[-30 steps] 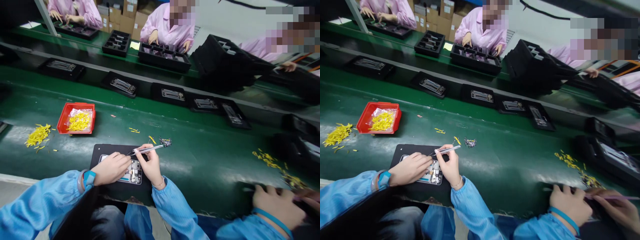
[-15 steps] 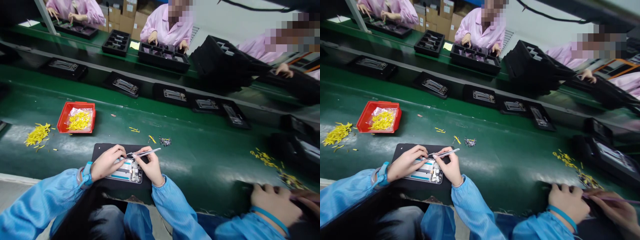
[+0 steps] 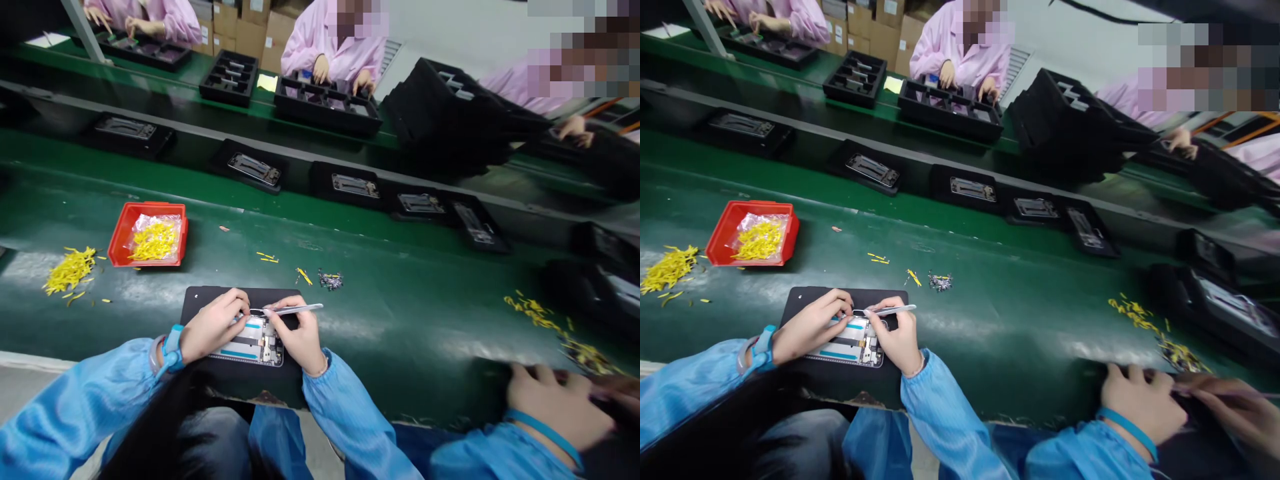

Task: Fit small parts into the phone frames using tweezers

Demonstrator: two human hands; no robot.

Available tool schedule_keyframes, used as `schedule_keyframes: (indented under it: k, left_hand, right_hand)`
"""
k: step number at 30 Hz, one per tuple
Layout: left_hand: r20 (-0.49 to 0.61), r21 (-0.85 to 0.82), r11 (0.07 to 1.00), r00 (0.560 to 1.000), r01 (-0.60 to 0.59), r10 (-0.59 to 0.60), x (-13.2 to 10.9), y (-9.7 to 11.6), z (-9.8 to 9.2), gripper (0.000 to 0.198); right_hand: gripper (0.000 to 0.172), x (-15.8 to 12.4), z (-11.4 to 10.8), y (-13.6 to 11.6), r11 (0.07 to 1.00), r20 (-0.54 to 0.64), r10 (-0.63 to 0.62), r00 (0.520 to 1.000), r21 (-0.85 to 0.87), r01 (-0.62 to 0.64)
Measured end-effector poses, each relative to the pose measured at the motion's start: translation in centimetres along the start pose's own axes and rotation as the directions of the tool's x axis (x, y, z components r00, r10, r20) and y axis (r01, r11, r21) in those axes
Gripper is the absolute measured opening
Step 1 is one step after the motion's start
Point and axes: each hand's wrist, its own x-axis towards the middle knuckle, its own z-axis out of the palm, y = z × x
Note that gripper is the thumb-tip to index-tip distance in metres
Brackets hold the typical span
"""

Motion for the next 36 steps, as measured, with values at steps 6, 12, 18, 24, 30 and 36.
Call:
schedule_keyframes:
  k: [6,12,18,24,30,36]
  left_hand:
    - [0.042,0.047,0.995,0.995,-0.092,0.09,0.0,-0.3,-0.4,0.019]
    - [0.083,0.121,0.989,0.994,-0.082,0.073,-0.1,-0.4,-0.6,0.019]
    - [0.069,0.089,0.994,0.996,-0.069,0.063,-0.1,-0.2,-0.6,0.02]
    - [0.063,0.066,0.996,0.996,-0.067,0.063,-0.1,-0.3,-0.5,0.017]
    - [0.044,0.115,0.989,0.995,-0.095,0.09,-0.1,-0.3,-0.8,0.024]
    - [0.001,0.135,0.982,0.991,-0.135,0.136,-0.3,-0.4,-1.3,0.029]
  right_hand:
    - [0.012,-0.1,0.1,-0.3,1.0,-0.015,-0.022,1.0,0.019,0.022]
    - [0.012,0.1,0.1,-0.2,1.0,0.041,-0.007,0.999,0.024,0.006]
    - [0.011,0.0,-0.1,-0.3,0.998,0.056,0.05,0.997,0.041,-0.052]
    - [0.011,0.1,-0.2,-0.5,0.998,0.087,0.059,0.994,0.03,-0.062]
    - [0.007,0.0,-0.5,0.0,1.0,0.129,0.001,0.992,0.008,-0.002]
    - [0.01,0.1,-0.5,-0.1,1.0,0.138,0.024,0.99,0.012,-0.026]
